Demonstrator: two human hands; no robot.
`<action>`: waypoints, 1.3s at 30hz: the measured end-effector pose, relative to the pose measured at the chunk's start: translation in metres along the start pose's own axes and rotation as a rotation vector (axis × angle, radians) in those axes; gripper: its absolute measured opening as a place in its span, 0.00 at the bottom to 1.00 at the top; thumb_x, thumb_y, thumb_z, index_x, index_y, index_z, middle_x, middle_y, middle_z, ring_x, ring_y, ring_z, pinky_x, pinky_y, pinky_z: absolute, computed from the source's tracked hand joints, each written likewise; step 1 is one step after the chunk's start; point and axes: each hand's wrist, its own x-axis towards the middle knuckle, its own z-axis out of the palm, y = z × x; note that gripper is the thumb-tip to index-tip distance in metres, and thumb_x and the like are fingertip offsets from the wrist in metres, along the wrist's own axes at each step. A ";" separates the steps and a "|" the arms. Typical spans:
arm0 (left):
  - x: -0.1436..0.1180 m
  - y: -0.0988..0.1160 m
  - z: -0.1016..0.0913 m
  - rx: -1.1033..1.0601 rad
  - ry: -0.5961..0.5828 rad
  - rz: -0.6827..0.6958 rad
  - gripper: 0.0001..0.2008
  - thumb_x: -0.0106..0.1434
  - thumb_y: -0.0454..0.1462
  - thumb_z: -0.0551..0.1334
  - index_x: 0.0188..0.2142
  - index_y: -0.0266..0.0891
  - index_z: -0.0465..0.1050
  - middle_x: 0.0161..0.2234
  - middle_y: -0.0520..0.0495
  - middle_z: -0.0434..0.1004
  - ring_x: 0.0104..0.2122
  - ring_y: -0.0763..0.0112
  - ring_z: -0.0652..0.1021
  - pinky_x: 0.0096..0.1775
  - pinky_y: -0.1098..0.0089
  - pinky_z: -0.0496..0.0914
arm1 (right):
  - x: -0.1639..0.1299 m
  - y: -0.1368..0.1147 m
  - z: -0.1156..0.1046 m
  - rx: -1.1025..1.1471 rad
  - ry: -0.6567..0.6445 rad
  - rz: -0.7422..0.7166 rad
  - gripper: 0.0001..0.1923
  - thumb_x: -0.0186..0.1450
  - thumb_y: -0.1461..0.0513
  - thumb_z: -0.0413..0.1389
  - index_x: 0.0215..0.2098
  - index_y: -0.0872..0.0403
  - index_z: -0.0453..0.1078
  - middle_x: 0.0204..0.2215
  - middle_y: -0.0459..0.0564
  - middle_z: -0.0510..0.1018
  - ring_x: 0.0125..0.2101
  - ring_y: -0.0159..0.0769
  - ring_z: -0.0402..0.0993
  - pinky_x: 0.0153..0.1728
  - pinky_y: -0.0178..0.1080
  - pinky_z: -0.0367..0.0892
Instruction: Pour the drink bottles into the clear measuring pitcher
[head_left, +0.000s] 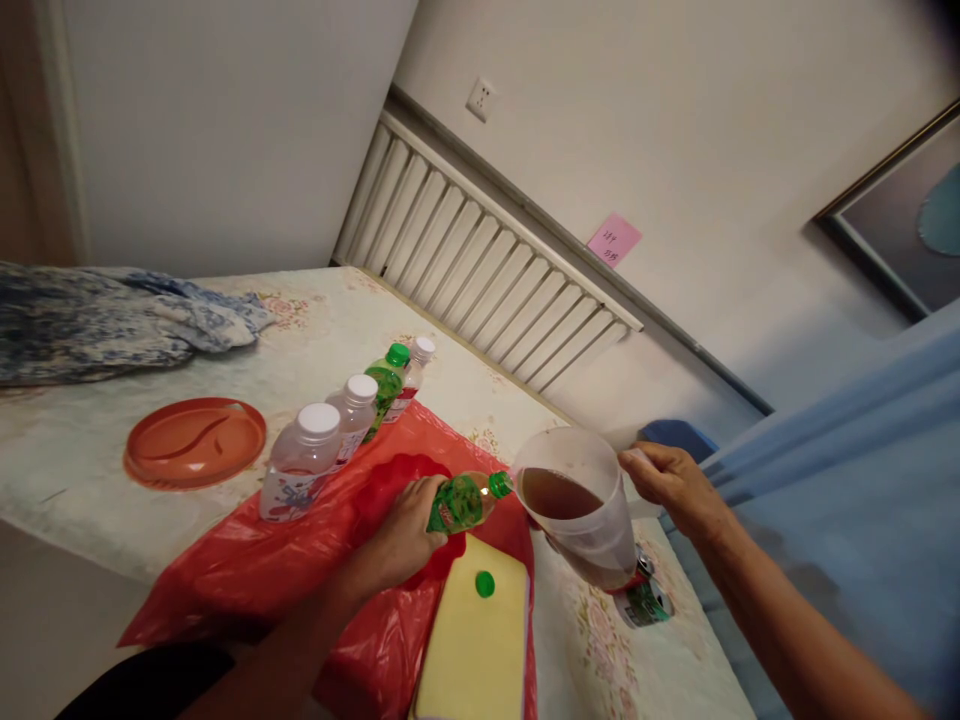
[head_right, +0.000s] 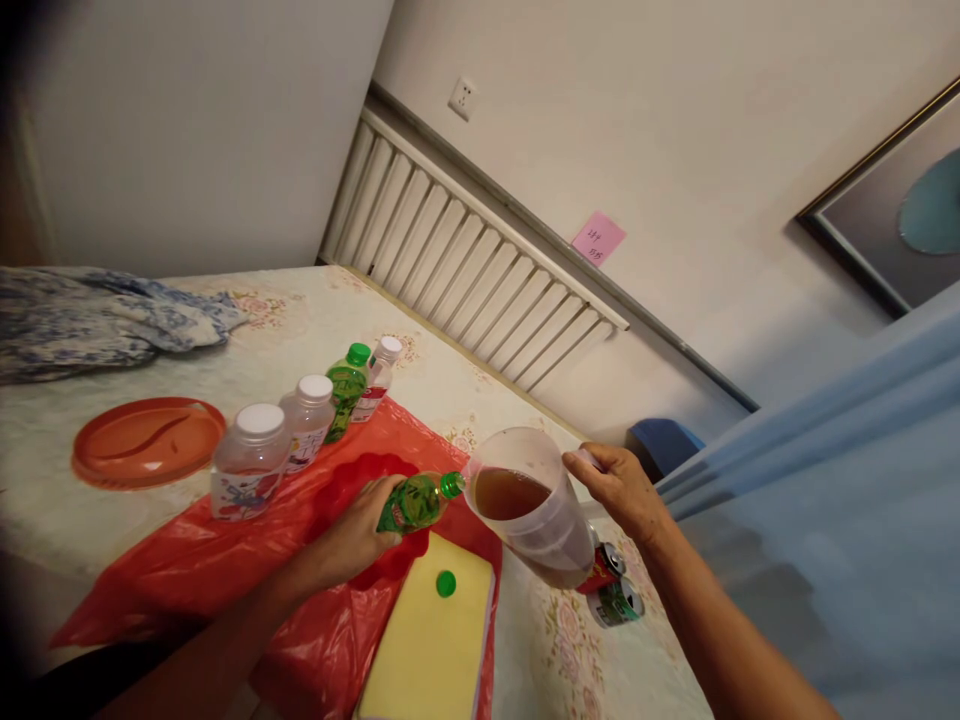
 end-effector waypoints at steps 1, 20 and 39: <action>0.000 0.000 0.000 0.004 -0.004 0.001 0.28 0.50 0.28 0.58 0.52 0.41 0.64 0.54 0.43 0.69 0.59 0.55 0.65 0.59 0.57 0.60 | 0.000 -0.001 0.000 -0.002 -0.001 0.002 0.27 0.58 0.44 0.56 0.17 0.51 0.51 0.15 0.39 0.50 0.19 0.27 0.45 0.19 0.34 0.43; -0.001 0.004 -0.002 0.023 -0.014 -0.002 0.25 0.50 0.28 0.58 0.49 0.41 0.65 0.53 0.42 0.69 0.59 0.55 0.66 0.58 0.58 0.61 | 0.002 0.000 -0.003 -0.006 -0.026 0.008 0.27 0.59 0.43 0.57 0.18 0.51 0.52 0.16 0.39 0.51 0.19 0.27 0.45 0.19 0.34 0.43; -0.001 0.005 -0.002 0.057 -0.031 -0.011 0.24 0.51 0.29 0.58 0.50 0.39 0.65 0.54 0.41 0.69 0.60 0.54 0.64 0.59 0.57 0.60 | 0.002 -0.006 -0.004 -0.060 -0.067 0.011 0.27 0.60 0.42 0.54 0.18 0.51 0.51 0.17 0.38 0.50 0.20 0.27 0.45 0.20 0.34 0.44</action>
